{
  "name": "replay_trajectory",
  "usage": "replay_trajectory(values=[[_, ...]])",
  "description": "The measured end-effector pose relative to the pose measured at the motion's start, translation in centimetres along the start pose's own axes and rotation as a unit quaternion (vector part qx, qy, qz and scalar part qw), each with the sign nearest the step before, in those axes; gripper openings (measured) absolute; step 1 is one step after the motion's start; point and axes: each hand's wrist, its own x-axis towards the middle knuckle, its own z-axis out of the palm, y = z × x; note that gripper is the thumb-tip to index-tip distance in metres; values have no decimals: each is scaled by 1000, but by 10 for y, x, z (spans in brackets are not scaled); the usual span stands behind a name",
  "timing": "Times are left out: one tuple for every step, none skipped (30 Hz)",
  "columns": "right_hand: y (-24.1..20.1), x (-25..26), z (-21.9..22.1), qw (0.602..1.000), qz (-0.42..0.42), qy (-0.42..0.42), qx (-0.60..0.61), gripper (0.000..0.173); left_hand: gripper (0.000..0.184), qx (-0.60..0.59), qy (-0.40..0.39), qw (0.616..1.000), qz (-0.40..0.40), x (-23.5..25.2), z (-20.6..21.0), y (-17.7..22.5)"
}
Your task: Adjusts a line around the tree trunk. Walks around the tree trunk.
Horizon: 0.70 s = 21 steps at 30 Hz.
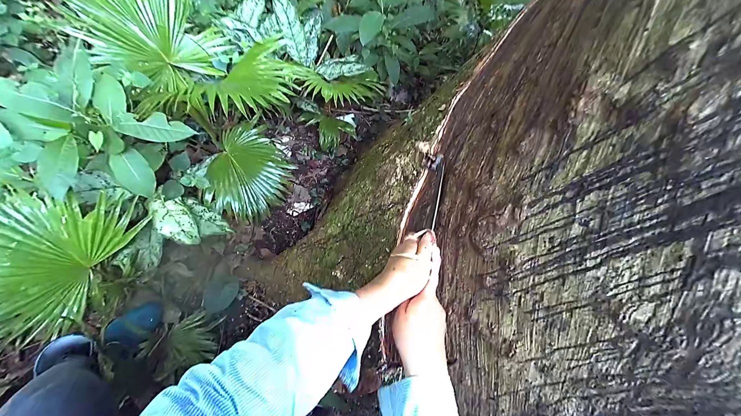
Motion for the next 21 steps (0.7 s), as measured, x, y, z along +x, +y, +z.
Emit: replay_trajectory(values=[[-4, 3, 0, 1000, -1, 3, 4, 49, 49, 26, 1, 1000, 0, 1, -4, 7], [-10, 9, -1, 1000, 2, 4, 11, 48, 50, 51, 0, 999, -1, 5, -8, 14], [-15, 13, -3, 1000, 5, 2, 16, 47, 51, 79, -5, 997, -6, 11, -11, 19], [-18, 16, -5, 1000, 8, -4, 19, 46, 52, 97, -7, 995, -11, 15, -11, 20], [-18, 17, -7, 1000, 9, -8, 19, 46, 53, 103, -3, 995, -10, 18, -10, 19], [-17, 16, -8, 1000, 8, -10, 18, 45, 54, 97, 3, 995, -9, 18, -8, 16], [-17, 13, -10, 1000, 6, -14, 18, 46, 55, 91, 6, 996, -12, 16, -7, 16], [-20, 12, -14, 1000, 7, -18, 15, 47, 56, 92, 0, 996, -20, 14, -8, 20], [-24, 12, -18, 1000, 12, -22, 11, 49, 57, 97, -6, 995, -27, 15, -11, 24], [-28, 15, -20, 1000, 20, -23, 4, 49, 57, 110, -10, 993, -29, 19, -13, 28], [-30, 19, -19, 1000, 24, -18, 2, 48, 58, 128, -14, 991, -28, 23, -15, 30], [-28, 21, -14, 1000, 27, -13, 3, 47, 58, 147, -17, 989, -26, 26, -15, 30], [-22, 20, -7, 1000, 29, -7, 4, 46, 57, 157, -15, 987, -24, 24, -13, 24], [-15, 16, 0, 1000, 29, -3, 8, 44, 57, 156, -9, 988, -21, 21, -9, 16], [-12, 15, 2, 1000, 23, 3, 16, 45, 57, 152, -4, 988, -16, 19, -9, 14], [-13, 13, 4, 999, 22, 7, 24, 46, 56, 159, -8, 987, -10, 16, -11, 15], [-15, 10, 5, 999, 23, 8, 28, 47, 56, 175, -17, 984, -6, 14, -14, 15], [-20, 14, 5, 999, 24, 12, 33, 46, 55, 190, -22, 982, 0, 17, -17, 18], [-27, 22, 3, 999, 22, 19, 42, 47, 54, 206, -26, 978, 2, 25, -22, 25], [-34, 29, 1, 998, 23, 23, 48, 47, 54, 221, -29, 975, 1, 32, -26, 32], [-39, 35, -1, 998, 25, 23, 45, 47, 56, 224, -26, 974, 3, 38, -28, 36]])
